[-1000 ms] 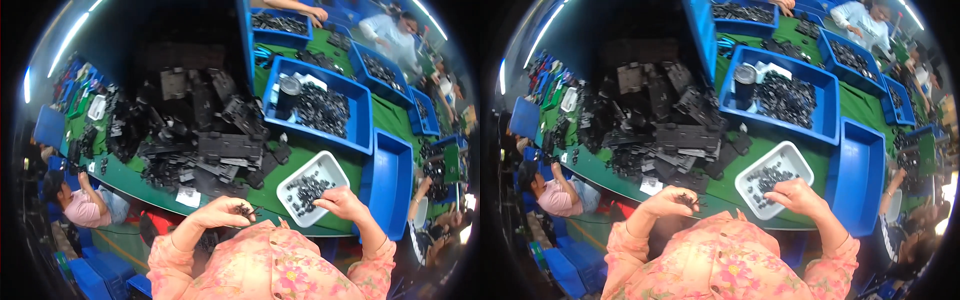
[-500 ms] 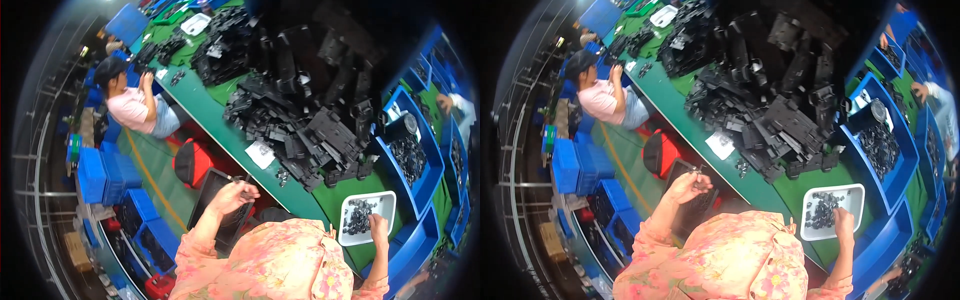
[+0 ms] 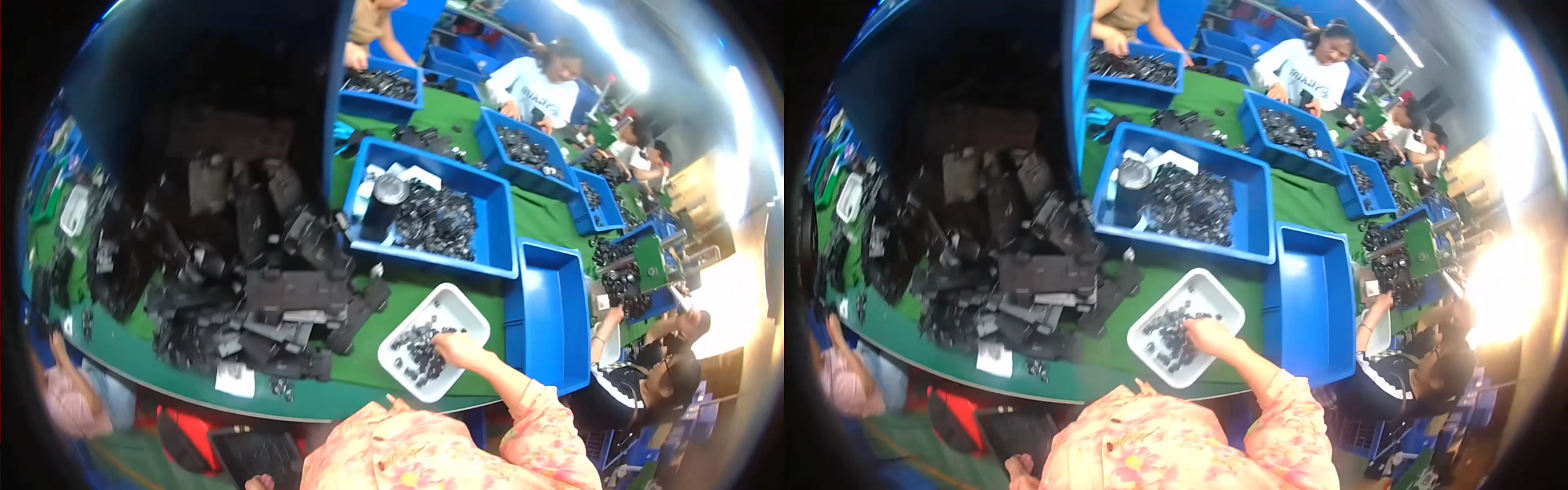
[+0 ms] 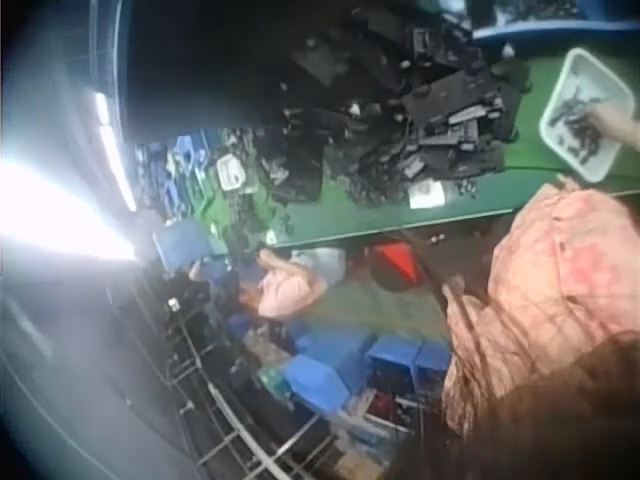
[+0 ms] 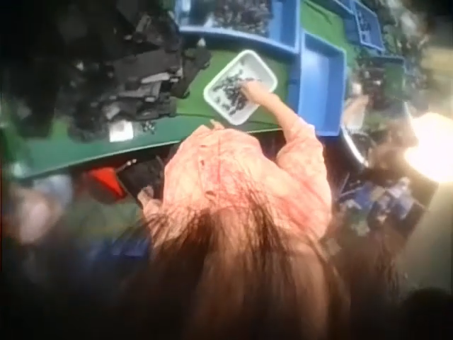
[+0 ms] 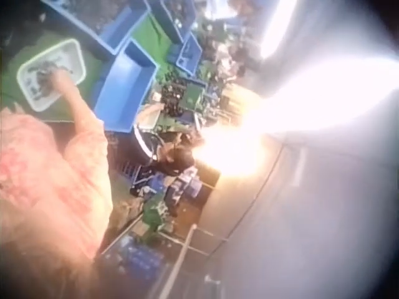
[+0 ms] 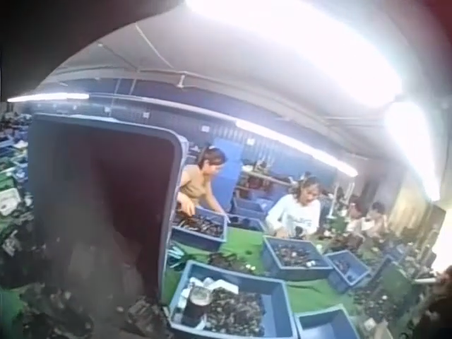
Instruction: The person picks small black plastic components from production bins and assembles them by hand.
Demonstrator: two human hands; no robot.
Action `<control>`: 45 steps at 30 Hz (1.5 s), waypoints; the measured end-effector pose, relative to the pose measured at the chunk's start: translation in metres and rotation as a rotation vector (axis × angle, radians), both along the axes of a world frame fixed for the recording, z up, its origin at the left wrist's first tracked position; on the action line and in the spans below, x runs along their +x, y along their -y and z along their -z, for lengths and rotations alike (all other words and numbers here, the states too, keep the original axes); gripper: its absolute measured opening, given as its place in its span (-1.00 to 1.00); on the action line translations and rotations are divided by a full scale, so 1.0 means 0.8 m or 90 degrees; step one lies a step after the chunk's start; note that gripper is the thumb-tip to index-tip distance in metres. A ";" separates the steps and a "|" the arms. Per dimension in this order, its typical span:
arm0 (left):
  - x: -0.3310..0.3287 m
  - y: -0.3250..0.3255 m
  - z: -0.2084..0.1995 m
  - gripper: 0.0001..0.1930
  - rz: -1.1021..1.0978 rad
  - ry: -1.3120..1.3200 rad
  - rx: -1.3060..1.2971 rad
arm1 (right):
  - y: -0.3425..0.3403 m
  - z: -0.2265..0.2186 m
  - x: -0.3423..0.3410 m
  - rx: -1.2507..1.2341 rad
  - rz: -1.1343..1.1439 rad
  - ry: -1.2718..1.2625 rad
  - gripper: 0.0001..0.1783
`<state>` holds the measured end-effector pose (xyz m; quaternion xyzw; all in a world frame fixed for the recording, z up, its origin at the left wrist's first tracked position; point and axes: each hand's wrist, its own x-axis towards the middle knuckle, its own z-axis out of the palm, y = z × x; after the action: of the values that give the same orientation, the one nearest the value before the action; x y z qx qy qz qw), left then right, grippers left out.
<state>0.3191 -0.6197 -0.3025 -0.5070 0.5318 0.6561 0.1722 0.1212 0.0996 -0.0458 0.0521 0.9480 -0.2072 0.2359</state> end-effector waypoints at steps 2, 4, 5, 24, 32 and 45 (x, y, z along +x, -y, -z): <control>-0.126 -0.181 -0.159 -0.76 0.079 0.121 -0.119 | -0.039 -0.021 0.016 -0.016 0.037 -0.014 -0.82; -0.166 -0.183 -0.152 -0.74 0.219 0.098 -0.050 | -0.048 -0.050 -0.004 -0.079 0.102 -0.106 -0.77; -0.190 -0.228 -0.186 -0.70 0.286 0.006 -0.055 | -0.058 -0.063 -0.015 -0.115 0.161 -0.141 -0.75; -0.505 -0.796 -0.415 -0.74 0.830 -0.490 0.200 | -0.235 0.029 -0.212 0.010 0.432 -0.302 -0.78; -0.528 -0.928 -0.349 -0.73 0.782 -0.456 0.217 | -0.221 -0.022 -0.178 -0.445 0.574 -0.252 -0.73; -0.563 -0.932 -0.332 -0.80 0.552 -0.324 0.342 | -0.261 -0.034 -0.198 -0.304 0.490 -0.334 -0.78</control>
<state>-0.1311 0.1259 -0.0369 -0.0065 0.5307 0.7389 0.4152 -0.0370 0.3088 -0.0187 0.2878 0.8139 -0.4953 -0.0975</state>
